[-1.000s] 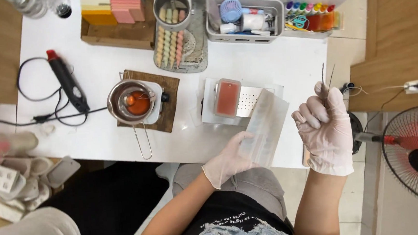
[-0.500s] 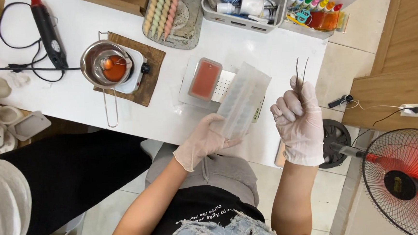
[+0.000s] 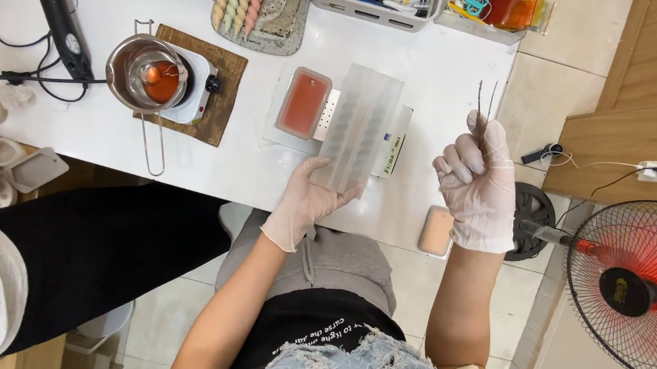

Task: The person holds a silicone candle mold in one hand and uses tweezers to position wicks in the mold cavities. They pour melted orange wax from a small metal pitcher into the mold cavities, then set the mold down and use a heat gun over the wax pot.

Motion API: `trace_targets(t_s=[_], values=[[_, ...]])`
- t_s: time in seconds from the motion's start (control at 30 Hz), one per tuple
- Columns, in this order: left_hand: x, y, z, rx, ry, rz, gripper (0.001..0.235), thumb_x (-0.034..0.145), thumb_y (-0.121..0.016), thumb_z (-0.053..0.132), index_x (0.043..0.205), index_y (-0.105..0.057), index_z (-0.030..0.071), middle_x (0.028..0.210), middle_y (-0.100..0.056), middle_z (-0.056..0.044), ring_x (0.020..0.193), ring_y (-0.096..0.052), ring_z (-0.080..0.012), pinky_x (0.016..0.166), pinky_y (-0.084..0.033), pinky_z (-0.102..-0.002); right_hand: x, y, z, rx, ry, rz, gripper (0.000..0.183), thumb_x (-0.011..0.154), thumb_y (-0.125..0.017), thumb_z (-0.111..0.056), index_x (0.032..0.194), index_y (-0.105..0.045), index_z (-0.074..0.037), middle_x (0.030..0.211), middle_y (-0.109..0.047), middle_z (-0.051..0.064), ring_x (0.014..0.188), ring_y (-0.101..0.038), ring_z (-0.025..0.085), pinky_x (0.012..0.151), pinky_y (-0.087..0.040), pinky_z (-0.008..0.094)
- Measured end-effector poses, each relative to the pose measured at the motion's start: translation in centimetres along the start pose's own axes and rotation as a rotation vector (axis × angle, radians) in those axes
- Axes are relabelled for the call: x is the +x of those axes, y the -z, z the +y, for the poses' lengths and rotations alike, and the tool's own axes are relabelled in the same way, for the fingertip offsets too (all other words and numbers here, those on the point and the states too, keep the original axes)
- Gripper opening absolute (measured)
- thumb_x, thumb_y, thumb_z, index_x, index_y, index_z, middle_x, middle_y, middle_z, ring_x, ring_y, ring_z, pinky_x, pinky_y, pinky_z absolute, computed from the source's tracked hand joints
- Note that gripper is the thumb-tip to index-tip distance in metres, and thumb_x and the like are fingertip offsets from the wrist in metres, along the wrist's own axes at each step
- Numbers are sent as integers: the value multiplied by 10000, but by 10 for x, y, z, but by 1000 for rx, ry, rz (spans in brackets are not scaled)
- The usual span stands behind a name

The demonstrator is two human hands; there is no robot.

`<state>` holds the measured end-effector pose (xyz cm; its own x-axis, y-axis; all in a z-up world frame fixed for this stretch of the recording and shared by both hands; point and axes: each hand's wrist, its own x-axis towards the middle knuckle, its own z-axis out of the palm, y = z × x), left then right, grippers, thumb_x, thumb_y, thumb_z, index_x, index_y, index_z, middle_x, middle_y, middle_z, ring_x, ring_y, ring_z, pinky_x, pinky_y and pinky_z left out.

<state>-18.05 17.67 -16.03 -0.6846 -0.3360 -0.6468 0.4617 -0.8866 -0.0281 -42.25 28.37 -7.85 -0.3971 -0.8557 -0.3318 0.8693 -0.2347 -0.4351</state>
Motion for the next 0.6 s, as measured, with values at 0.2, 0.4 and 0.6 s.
trace_targets(t_s=[0.2, 0.4, 0.6], values=[[7, -4, 3, -51, 30, 91, 559, 953, -510, 194, 1453, -335, 14, 1430, -449, -275, 1254, -544, -436, 901, -570, -560, 1, 8, -1, -30, 25, 63, 255, 1094, -620, -312, 1170, -687, -78, 628, -309, -67, 556, -265, 81, 638, -387, 264], [8, 7, 8, 38, 23, 15, 598, 961, -547, 205, 1486, -342, 6, 1447, -451, -275, 1274, -539, -433, 926, -575, -548, 9, 15, 1, -28, -13, 40, 261, 1091, -618, -322, 1169, -689, -83, 632, -297, -70, 556, -264, 76, 655, -410, 264], [-21, -6, 14, 506, -58, 142, 682, 978, -544, 409, 1519, -348, 41, 1422, -484, -273, 1215, -575, -362, 943, -557, -521, 25, 15, 9, -51, -30, 90, 278, 1085, -632, -348, 1158, -680, -84, 620, -281, -72, 545, -265, 78, 636, -413, 264]])
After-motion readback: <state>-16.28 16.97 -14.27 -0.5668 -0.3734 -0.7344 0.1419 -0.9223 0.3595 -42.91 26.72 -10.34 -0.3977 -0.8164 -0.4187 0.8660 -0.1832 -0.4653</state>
